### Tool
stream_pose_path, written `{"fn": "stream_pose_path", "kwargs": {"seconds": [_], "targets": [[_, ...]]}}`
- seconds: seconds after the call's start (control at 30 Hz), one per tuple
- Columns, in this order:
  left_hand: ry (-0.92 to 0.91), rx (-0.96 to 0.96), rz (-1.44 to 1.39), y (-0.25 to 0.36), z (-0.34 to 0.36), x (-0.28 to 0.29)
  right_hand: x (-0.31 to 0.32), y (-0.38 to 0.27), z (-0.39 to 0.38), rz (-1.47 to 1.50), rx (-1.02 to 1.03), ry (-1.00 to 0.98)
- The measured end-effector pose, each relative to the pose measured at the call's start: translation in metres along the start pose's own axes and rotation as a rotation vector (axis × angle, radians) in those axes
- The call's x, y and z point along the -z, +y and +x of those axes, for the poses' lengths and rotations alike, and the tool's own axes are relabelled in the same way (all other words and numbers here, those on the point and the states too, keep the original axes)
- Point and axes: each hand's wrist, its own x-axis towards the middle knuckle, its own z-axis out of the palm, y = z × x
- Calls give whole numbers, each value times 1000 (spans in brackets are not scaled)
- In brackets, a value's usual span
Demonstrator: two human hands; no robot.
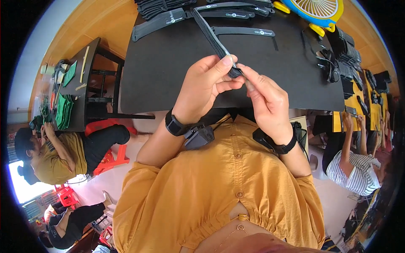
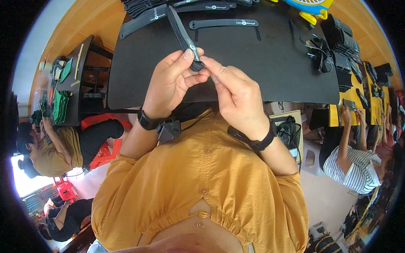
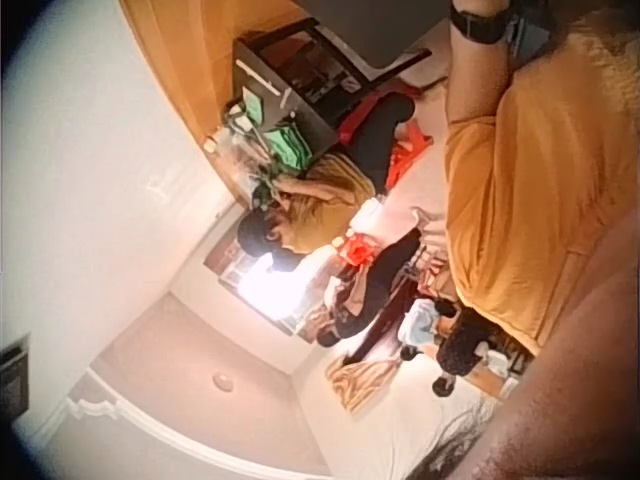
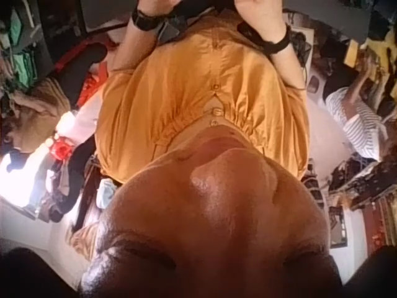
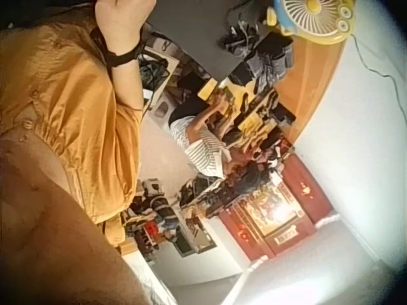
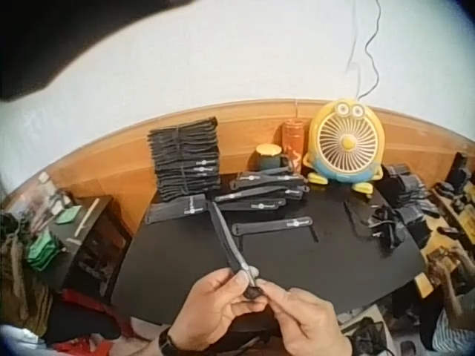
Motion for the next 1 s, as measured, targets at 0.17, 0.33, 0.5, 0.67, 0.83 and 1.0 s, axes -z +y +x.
{"fn": "stream_pose_path", "kwargs": {"seconds": [0.17, 0.33, 0.5, 0.67, 0.83, 1.0], "targets": [[-14, -16, 273, 14, -7, -6, 11, -14, 2, -28, 10, -19], [-88, 17, 492, 30, -16, -7, 11, -20, 2, -25, 35, -34], [-194, 79, 442, 37, -17, -6, 9, -21, 0, -24, 58, -23], [-184, 89, 475, 38, -20, -8, 4, -18, -3, -3, 74, 6], [-230, 142, 427, 35, -23, -5, 9, -13, 5, 107, 23, 2], [-285, 175, 490, 36, -21, -4, 7, -7, 7, 102, 130, 35]]}}
